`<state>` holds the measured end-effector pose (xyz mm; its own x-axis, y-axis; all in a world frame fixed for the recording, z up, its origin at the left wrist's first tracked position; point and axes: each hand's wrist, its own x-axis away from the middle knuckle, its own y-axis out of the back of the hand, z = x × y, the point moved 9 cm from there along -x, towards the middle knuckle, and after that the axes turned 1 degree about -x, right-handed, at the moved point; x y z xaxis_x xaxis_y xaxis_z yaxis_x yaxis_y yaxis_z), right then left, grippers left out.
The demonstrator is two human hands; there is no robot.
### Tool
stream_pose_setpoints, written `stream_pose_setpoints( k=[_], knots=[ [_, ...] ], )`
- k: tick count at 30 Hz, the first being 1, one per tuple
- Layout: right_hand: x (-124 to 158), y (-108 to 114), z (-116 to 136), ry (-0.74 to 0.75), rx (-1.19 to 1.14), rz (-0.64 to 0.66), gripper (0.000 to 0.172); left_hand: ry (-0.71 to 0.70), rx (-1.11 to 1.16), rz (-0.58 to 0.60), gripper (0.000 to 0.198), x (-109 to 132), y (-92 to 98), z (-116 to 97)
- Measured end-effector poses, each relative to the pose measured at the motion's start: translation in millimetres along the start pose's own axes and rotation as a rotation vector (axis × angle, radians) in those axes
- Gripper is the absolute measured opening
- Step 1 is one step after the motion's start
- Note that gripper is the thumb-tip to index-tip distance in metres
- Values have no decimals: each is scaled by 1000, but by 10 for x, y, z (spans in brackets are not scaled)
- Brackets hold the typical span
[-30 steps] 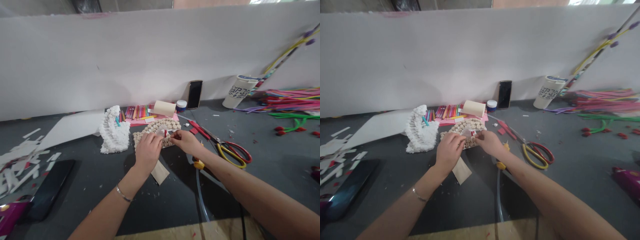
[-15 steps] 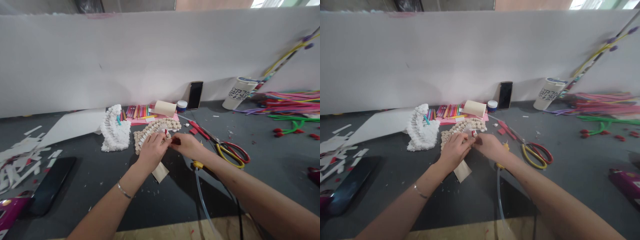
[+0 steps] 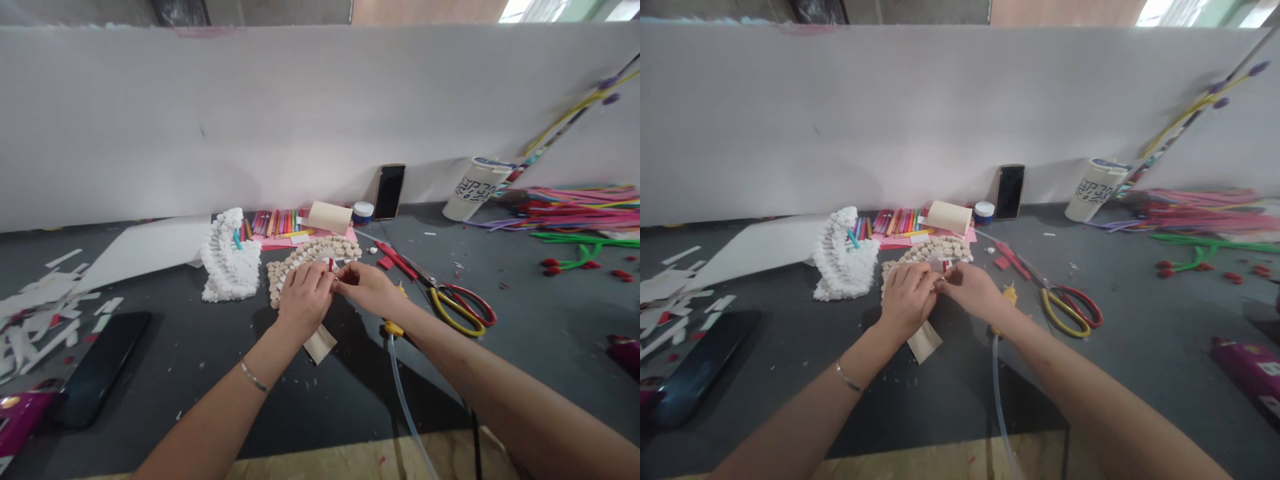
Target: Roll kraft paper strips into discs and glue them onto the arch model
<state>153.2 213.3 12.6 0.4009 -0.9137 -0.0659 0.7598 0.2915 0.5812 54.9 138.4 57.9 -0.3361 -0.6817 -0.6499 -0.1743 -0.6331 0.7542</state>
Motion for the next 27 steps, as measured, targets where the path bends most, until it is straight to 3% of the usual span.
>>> stream_pose_setpoints(
  k=[6, 10, 16, 22, 27],
  knots=[
    [-44, 10, 7, 7, 61, -82, 13, -5, -78, -51, 21, -10, 68, -6],
    [-142, -11, -115, 53, 119, -105, 18, 52, -45, -1, 34, 54, 143, 152],
    [-202, -114, -207, 128, 300, -135, 18, 62, -26, 81, 30, 336, 286, 303],
    [-121, -226, 16, 212, 602, -117, 19, 12, 17, 208, 26, 539, 22, 169],
    [-171, -325, 110, 191, 836, -45, 26, 7, 39, 296, 29, 625, -134, 106]
  ],
)
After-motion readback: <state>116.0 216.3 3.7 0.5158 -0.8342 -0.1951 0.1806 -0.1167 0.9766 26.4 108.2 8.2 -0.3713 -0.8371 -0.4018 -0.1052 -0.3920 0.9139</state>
